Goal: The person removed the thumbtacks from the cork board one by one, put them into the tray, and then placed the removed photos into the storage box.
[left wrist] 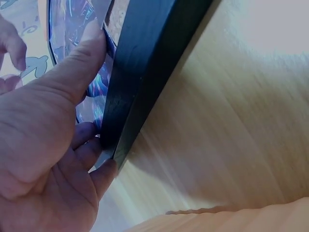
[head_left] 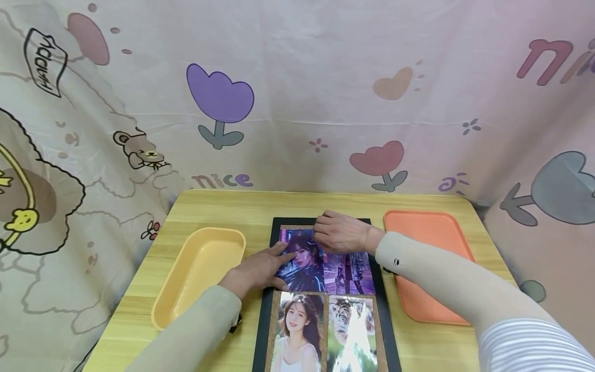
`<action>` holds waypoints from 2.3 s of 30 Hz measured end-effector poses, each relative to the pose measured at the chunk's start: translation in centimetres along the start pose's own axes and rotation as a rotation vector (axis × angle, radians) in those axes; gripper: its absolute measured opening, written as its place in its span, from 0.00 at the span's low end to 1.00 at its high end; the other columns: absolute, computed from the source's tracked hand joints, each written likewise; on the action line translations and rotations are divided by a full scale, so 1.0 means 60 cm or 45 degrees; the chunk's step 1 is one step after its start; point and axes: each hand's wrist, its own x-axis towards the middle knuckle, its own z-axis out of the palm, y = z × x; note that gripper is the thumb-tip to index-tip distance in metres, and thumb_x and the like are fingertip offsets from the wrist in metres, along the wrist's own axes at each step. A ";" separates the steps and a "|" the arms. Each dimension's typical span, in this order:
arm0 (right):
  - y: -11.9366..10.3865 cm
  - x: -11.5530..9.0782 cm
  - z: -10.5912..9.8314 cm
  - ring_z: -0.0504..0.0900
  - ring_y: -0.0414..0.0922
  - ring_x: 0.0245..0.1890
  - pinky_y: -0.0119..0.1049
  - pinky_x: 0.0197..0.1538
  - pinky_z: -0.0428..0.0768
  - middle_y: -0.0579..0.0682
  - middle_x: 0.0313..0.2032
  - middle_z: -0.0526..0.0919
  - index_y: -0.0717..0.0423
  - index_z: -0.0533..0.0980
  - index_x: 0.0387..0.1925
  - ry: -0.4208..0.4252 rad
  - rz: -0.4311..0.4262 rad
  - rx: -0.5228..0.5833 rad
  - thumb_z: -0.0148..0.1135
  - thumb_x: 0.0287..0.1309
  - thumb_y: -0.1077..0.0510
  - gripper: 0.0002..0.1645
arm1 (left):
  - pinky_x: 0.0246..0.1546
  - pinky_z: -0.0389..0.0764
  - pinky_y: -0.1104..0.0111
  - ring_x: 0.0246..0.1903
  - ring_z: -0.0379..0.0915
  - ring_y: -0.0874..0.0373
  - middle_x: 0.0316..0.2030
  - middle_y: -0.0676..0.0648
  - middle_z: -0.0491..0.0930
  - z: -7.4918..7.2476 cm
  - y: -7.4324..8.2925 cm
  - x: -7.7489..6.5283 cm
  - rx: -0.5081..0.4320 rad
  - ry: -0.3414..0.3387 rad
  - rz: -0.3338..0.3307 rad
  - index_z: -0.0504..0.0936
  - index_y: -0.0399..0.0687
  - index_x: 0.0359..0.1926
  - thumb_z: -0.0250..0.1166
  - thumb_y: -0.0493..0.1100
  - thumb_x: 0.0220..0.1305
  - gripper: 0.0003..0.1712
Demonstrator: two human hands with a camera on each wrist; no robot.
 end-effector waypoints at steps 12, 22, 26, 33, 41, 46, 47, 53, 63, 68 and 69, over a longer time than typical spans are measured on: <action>-0.006 -0.073 -0.015 0.78 0.48 0.45 0.42 0.51 0.78 0.46 0.41 0.83 0.49 0.78 0.37 -0.042 0.026 -0.010 0.70 0.64 0.44 0.15 | 0.75 0.69 0.48 0.81 0.53 0.38 0.83 0.41 0.53 -0.001 0.003 -0.002 -0.102 0.010 -0.014 0.64 0.60 0.82 0.75 0.62 0.62 0.51; -0.003 -0.138 -0.020 0.76 0.50 0.43 0.44 0.48 0.76 0.48 0.39 0.82 0.51 0.77 0.35 -0.049 0.077 0.021 0.68 0.63 0.49 0.12 | 0.75 0.69 0.47 0.80 0.54 0.38 0.84 0.42 0.52 0.000 0.003 -0.002 -0.098 0.011 -0.026 0.63 0.60 0.82 0.74 0.62 0.62 0.51; -0.003 -0.172 -0.026 0.75 0.50 0.43 0.44 0.48 0.75 0.48 0.39 0.80 0.51 0.75 0.35 -0.070 0.130 0.066 0.67 0.63 0.50 0.11 | 0.75 0.69 0.47 0.80 0.54 0.37 0.84 0.42 0.52 -0.001 0.005 -0.002 -0.097 0.006 -0.028 0.64 0.60 0.82 0.75 0.62 0.62 0.51; -0.001 -0.233 -0.029 0.72 0.52 0.40 0.45 0.46 0.73 0.49 0.36 0.77 0.53 0.74 0.35 -0.038 0.237 0.146 0.46 0.68 0.54 0.11 | 0.75 0.69 0.48 0.81 0.53 0.38 0.84 0.42 0.52 0.000 0.005 -0.002 -0.104 -0.001 -0.036 0.63 0.61 0.82 0.75 0.61 0.62 0.51; 0.004 -0.306 -0.037 0.72 0.51 0.40 0.46 0.48 0.73 0.49 0.37 0.77 0.54 0.75 0.38 -0.105 0.387 0.192 0.56 0.65 0.55 0.06 | 0.75 0.68 0.48 0.81 0.53 0.37 0.84 0.42 0.52 -0.003 0.006 -0.002 -0.088 -0.005 -0.035 0.63 0.61 0.82 0.75 0.62 0.62 0.51; 0.006 -0.350 -0.033 0.72 0.51 0.38 0.48 0.46 0.74 0.49 0.36 0.77 0.54 0.75 0.36 -0.086 0.463 0.197 0.56 0.62 0.56 0.06 | 0.75 0.68 0.47 0.81 0.53 0.37 0.84 0.41 0.52 -0.002 0.006 -0.002 -0.102 -0.008 -0.036 0.63 0.61 0.82 0.75 0.61 0.62 0.51; 0.007 -0.358 -0.032 0.72 0.51 0.38 0.48 0.45 0.74 0.49 0.35 0.77 0.54 0.75 0.36 -0.078 0.470 0.198 0.54 0.63 0.56 0.06 | 0.75 0.68 0.47 0.81 0.53 0.37 0.84 0.41 0.52 -0.003 0.006 -0.002 -0.104 -0.008 -0.035 0.63 0.61 0.82 0.75 0.61 0.62 0.51; 0.008 -0.394 -0.030 0.72 0.52 0.38 0.48 0.42 0.73 0.50 0.35 0.76 0.55 0.75 0.36 -0.066 0.508 0.203 0.53 0.65 0.57 0.06 | 0.76 0.67 0.47 0.81 0.51 0.38 0.84 0.42 0.51 -0.002 0.004 -0.001 -0.109 -0.006 -0.032 0.63 0.61 0.82 0.75 0.61 0.62 0.51; 0.007 -0.413 -0.036 0.73 0.51 0.39 0.49 0.42 0.74 0.50 0.37 0.78 0.54 0.77 0.37 -0.114 0.529 0.192 0.60 0.59 0.57 0.06 | 0.76 0.66 0.46 0.82 0.50 0.38 0.84 0.43 0.50 -0.002 0.003 0.001 -0.117 -0.010 -0.044 0.61 0.62 0.83 0.74 0.61 0.62 0.52; 0.008 -0.412 -0.035 0.74 0.52 0.39 0.49 0.42 0.74 0.50 0.37 0.79 0.55 0.77 0.38 -0.095 0.521 0.187 0.64 0.55 0.58 0.08 | 0.76 0.67 0.46 0.81 0.51 0.37 0.84 0.42 0.50 -0.003 0.004 -0.001 -0.115 -0.009 -0.029 0.62 0.61 0.82 0.74 0.61 0.62 0.52; 0.007 -0.411 -0.035 0.74 0.52 0.39 0.49 0.42 0.74 0.50 0.37 0.79 0.55 0.78 0.38 -0.089 0.518 0.185 0.65 0.54 0.59 0.09 | 0.76 0.67 0.46 0.81 0.51 0.37 0.84 0.41 0.51 -0.002 0.003 -0.001 -0.114 -0.007 -0.027 0.62 0.61 0.82 0.74 0.61 0.62 0.52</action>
